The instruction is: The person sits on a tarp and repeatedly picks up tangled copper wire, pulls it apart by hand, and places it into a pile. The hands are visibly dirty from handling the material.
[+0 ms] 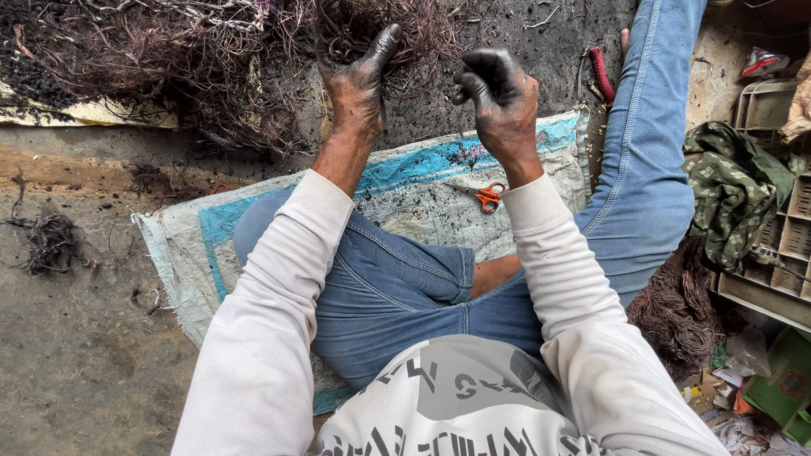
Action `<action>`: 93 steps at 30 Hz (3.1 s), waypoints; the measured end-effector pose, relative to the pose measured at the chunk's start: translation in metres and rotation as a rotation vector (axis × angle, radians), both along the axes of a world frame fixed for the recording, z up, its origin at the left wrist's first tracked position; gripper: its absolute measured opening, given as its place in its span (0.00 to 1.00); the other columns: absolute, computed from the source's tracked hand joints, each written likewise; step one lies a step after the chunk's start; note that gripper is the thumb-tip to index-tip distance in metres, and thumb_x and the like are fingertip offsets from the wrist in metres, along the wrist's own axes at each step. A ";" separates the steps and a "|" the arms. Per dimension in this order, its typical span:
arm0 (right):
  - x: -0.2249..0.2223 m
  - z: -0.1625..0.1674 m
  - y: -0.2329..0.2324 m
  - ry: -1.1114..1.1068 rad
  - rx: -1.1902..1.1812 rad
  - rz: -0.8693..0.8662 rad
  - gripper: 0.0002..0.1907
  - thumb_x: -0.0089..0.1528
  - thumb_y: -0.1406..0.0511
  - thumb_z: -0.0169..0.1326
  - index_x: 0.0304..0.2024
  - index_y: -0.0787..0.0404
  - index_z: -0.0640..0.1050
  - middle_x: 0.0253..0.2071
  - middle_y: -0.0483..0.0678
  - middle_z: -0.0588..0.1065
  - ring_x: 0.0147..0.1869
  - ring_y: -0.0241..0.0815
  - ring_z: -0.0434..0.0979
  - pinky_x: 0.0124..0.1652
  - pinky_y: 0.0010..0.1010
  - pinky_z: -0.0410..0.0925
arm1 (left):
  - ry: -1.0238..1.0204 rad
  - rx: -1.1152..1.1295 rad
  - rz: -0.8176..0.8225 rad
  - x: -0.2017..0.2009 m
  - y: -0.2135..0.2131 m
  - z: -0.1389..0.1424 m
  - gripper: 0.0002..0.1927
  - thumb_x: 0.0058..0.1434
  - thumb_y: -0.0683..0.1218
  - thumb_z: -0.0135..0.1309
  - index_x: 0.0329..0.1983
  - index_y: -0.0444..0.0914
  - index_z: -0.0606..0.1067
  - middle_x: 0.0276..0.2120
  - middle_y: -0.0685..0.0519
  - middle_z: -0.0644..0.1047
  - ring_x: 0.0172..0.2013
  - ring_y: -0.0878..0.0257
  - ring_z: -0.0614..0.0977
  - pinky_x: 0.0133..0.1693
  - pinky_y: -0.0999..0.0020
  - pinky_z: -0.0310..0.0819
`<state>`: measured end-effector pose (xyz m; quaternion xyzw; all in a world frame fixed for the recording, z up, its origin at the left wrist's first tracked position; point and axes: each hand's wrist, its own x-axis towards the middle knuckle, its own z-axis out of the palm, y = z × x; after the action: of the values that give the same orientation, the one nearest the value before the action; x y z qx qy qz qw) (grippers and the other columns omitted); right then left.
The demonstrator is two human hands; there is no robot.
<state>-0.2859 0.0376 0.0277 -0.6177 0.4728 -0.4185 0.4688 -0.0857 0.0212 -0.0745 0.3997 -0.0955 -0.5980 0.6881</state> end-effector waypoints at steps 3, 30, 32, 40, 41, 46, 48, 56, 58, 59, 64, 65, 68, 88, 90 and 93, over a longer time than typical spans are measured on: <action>0.000 -0.001 -0.002 0.075 -0.031 0.003 0.07 0.75 0.71 0.49 0.53 0.66 0.76 0.41 0.54 0.82 0.35 0.39 0.84 0.33 0.28 0.78 | -0.030 0.002 -0.012 0.001 0.000 0.001 0.60 0.46 0.39 0.76 0.73 0.42 0.47 0.61 0.41 0.70 0.63 0.48 0.74 0.70 0.45 0.65; -0.007 -0.018 0.006 0.069 -0.016 -0.169 0.02 0.74 0.70 0.52 0.49 0.60 0.75 0.38 0.45 0.81 0.32 0.28 0.71 0.32 0.21 0.65 | -0.075 0.145 -0.086 0.004 -0.001 -0.033 0.78 0.39 0.50 0.79 0.73 0.42 0.27 0.63 0.42 0.71 0.71 0.48 0.61 0.68 0.32 0.23; -0.006 -0.020 0.006 0.048 -0.038 -0.190 0.02 0.75 0.69 0.52 0.49 0.59 0.75 0.37 0.45 0.80 0.34 0.28 0.73 0.34 0.21 0.65 | -0.098 0.162 -0.147 0.006 0.000 -0.034 0.75 0.40 0.53 0.78 0.75 0.40 0.32 0.65 0.42 0.71 0.72 0.49 0.58 0.68 0.34 0.16; -0.006 -0.032 0.006 -0.151 -0.013 -0.177 0.03 0.77 0.63 0.46 0.52 0.55 0.69 0.33 0.41 0.75 0.34 0.28 0.72 0.32 0.20 0.60 | -0.128 0.208 -0.180 0.007 -0.001 -0.040 0.70 0.43 0.56 0.77 0.74 0.36 0.37 0.66 0.41 0.71 0.74 0.49 0.58 0.68 0.37 0.13; -0.007 -0.033 0.006 -0.172 0.011 -0.181 0.04 0.77 0.63 0.46 0.51 0.55 0.69 0.34 0.41 0.74 0.35 0.29 0.74 0.31 0.21 0.62 | -0.123 0.217 -0.171 0.007 -0.001 -0.041 0.73 0.43 0.56 0.77 0.73 0.37 0.33 0.66 0.40 0.71 0.73 0.48 0.59 0.68 0.37 0.13; -0.008 -0.035 0.004 -0.279 0.131 -0.215 0.08 0.76 0.60 0.48 0.45 0.56 0.72 0.31 0.44 0.77 0.27 0.27 0.64 0.30 0.18 0.58 | -0.167 0.192 -0.173 0.005 -0.001 -0.037 0.73 0.43 0.55 0.76 0.76 0.35 0.34 0.66 0.38 0.71 0.73 0.47 0.59 0.69 0.36 0.16; -0.008 -0.033 0.004 -0.217 0.069 -0.211 0.07 0.75 0.62 0.53 0.45 0.59 0.75 0.35 0.44 0.77 0.33 0.29 0.69 0.32 0.20 0.63 | -0.112 0.210 -0.091 0.004 -0.004 -0.033 0.82 0.40 0.51 0.78 0.71 0.41 0.19 0.64 0.35 0.70 0.70 0.45 0.61 0.69 0.33 0.25; -0.007 -0.018 0.009 -0.187 0.154 -0.241 0.11 0.71 0.67 0.55 0.56 0.60 0.78 0.45 0.46 0.82 0.35 0.27 0.72 0.34 0.19 0.65 | -0.049 0.236 -0.009 0.004 -0.004 -0.018 0.80 0.39 0.44 0.78 0.74 0.43 0.23 0.62 0.37 0.68 0.68 0.43 0.64 0.68 0.30 0.32; -0.007 -0.017 0.009 -0.171 0.162 -0.252 0.10 0.73 0.68 0.54 0.55 0.62 0.80 0.43 0.47 0.82 0.34 0.27 0.69 0.34 0.19 0.62 | -0.046 0.205 0.008 0.005 -0.004 -0.018 0.78 0.39 0.43 0.78 0.74 0.43 0.26 0.61 0.38 0.68 0.67 0.44 0.65 0.69 0.30 0.35; -0.008 -0.017 0.008 -0.125 0.165 -0.229 0.11 0.73 0.68 0.52 0.55 0.62 0.80 0.42 0.47 0.82 0.35 0.28 0.71 0.34 0.19 0.63 | -0.030 0.166 0.011 0.005 -0.004 -0.019 0.77 0.40 0.43 0.78 0.74 0.43 0.26 0.60 0.38 0.69 0.67 0.44 0.66 0.70 0.32 0.35; -0.011 -0.019 0.009 0.097 0.078 -0.039 0.10 0.75 0.69 0.49 0.55 0.64 0.80 0.42 0.47 0.81 0.46 0.34 0.81 0.49 0.26 0.76 | 0.031 0.084 -0.032 0.010 -0.003 -0.025 0.64 0.49 0.43 0.75 0.75 0.39 0.39 0.61 0.37 0.73 0.68 0.47 0.69 0.72 0.38 0.31; -0.011 -0.020 0.009 0.130 0.065 -0.029 0.09 0.75 0.69 0.50 0.54 0.63 0.79 0.42 0.48 0.81 0.46 0.35 0.81 0.49 0.27 0.76 | 0.023 0.059 0.002 0.010 -0.003 -0.026 0.64 0.48 0.43 0.76 0.74 0.41 0.39 0.60 0.38 0.73 0.66 0.46 0.70 0.72 0.35 0.37; -0.011 -0.022 0.010 0.171 0.042 -0.014 0.05 0.74 0.70 0.51 0.50 0.61 0.76 0.41 0.49 0.80 0.46 0.37 0.82 0.48 0.30 0.77 | 0.001 0.063 -0.006 0.012 -0.003 -0.026 0.63 0.49 0.44 0.76 0.74 0.42 0.41 0.59 0.36 0.74 0.65 0.44 0.71 0.74 0.35 0.40; -0.008 -0.023 0.007 0.271 0.025 -0.055 0.05 0.74 0.66 0.60 0.52 0.58 0.81 0.46 0.45 0.76 0.45 0.31 0.76 0.42 0.24 0.72 | -0.048 0.022 0.037 0.011 -0.003 -0.018 0.56 0.49 0.40 0.75 0.71 0.44 0.48 0.56 0.40 0.75 0.59 0.46 0.76 0.71 0.40 0.57; -0.007 -0.026 0.008 0.100 0.089 -0.093 0.07 0.73 0.68 0.60 0.51 0.58 0.75 0.47 0.45 0.75 0.43 0.32 0.74 0.40 0.24 0.71 | -0.074 0.021 0.039 0.011 -0.002 -0.017 0.55 0.49 0.40 0.75 0.72 0.39 0.51 0.56 0.40 0.74 0.59 0.45 0.77 0.71 0.38 0.59; -0.007 -0.025 0.011 0.079 0.048 -0.092 0.15 0.68 0.71 0.60 0.51 0.57 0.68 0.49 0.46 0.74 0.45 0.32 0.75 0.42 0.24 0.72 | -0.114 0.159 0.016 0.013 -0.001 -0.017 0.57 0.49 0.41 0.74 0.72 0.42 0.46 0.58 0.42 0.74 0.62 0.50 0.74 0.69 0.40 0.49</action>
<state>-0.2929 0.0487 0.0024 -0.5999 0.5288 -0.4032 0.4449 -0.0727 0.0202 -0.0917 0.4870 -0.0837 -0.5747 0.6524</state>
